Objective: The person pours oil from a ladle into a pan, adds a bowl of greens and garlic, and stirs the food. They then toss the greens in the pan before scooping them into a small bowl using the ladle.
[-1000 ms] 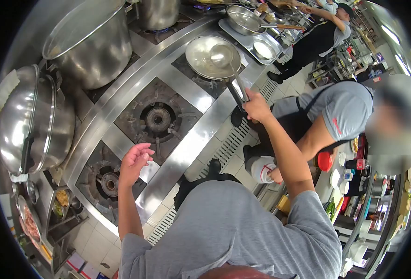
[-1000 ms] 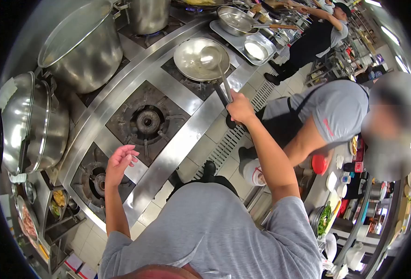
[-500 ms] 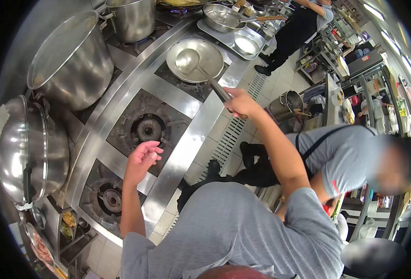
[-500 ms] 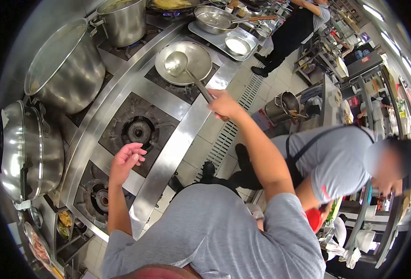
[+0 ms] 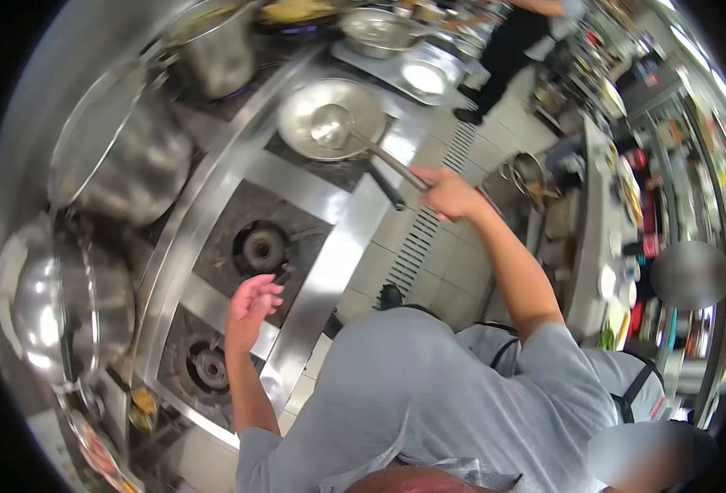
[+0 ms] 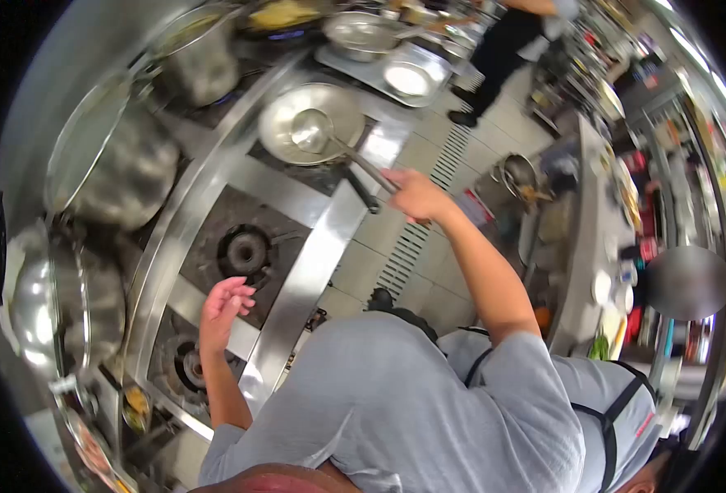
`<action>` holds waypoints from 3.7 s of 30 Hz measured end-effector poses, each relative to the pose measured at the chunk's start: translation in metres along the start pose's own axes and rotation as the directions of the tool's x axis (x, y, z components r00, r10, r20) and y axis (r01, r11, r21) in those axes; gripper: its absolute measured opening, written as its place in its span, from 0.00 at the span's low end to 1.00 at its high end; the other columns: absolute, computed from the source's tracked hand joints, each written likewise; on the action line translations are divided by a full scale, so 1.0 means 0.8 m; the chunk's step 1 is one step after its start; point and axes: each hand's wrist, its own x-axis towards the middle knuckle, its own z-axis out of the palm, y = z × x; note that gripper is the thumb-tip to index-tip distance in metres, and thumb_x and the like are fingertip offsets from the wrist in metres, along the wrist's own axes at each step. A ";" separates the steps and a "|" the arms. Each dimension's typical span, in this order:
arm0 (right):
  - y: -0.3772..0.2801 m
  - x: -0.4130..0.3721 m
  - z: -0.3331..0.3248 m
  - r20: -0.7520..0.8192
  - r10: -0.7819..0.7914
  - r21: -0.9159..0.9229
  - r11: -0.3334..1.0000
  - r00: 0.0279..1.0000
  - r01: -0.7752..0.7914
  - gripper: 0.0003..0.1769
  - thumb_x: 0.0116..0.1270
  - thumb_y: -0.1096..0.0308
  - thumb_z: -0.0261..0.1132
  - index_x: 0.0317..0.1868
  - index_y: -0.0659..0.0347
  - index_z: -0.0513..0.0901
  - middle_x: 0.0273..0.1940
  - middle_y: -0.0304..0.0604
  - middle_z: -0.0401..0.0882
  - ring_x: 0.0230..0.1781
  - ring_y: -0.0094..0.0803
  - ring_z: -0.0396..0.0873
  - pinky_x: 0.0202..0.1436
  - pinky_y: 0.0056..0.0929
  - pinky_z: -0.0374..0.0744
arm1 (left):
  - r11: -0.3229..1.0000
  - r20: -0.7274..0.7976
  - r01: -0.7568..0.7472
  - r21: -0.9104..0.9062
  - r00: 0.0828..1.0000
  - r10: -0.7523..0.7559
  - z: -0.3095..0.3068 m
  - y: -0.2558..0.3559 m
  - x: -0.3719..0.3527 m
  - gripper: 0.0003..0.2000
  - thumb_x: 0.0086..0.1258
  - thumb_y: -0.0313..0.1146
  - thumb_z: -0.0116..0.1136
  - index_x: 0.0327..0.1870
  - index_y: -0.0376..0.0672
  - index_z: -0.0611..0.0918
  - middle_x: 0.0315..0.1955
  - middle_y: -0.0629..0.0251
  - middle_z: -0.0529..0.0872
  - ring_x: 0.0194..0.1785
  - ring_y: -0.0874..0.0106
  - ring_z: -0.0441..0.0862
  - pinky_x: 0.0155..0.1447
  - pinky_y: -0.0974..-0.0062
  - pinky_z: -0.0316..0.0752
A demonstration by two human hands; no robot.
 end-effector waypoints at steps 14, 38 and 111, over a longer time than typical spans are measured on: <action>0.113 0.100 0.021 0.133 0.059 0.702 0.699 0.989 -0.136 0.23 0.61 0.75 0.72 0.58 0.67 0.80 0.29 0.45 0.85 0.22 0.28 0.83 0.23 0.28 0.82 | 0.998 0.267 0.000 0.070 0.963 -0.019 0.107 0.027 0.134 0.19 0.79 0.32 0.54 0.66 0.33 0.75 0.51 0.58 0.84 0.45 0.74 0.82 0.49 0.79 0.77; 0.361 -0.298 0.036 -0.517 0.484 0.763 0.634 0.706 0.124 0.20 0.68 0.52 0.71 0.45 0.62 0.86 0.35 0.40 0.87 0.32 0.26 0.87 0.32 0.29 0.83 | 0.987 0.736 -0.032 0.158 0.670 -0.096 0.375 0.022 0.238 0.20 0.79 0.35 0.54 0.66 0.34 0.75 0.48 0.59 0.86 0.43 0.74 0.82 0.48 0.77 0.76; 0.334 -0.242 -0.208 -0.098 -0.101 0.521 0.842 0.990 0.137 0.10 0.61 0.77 0.60 0.42 0.66 0.83 0.31 0.36 0.83 0.23 0.21 0.79 0.25 0.22 0.79 | 0.906 0.374 0.281 -0.317 0.915 -0.153 0.476 -0.018 0.065 0.15 0.81 0.43 0.54 0.38 0.39 0.79 0.36 0.52 0.87 0.38 0.58 0.91 0.35 0.70 0.82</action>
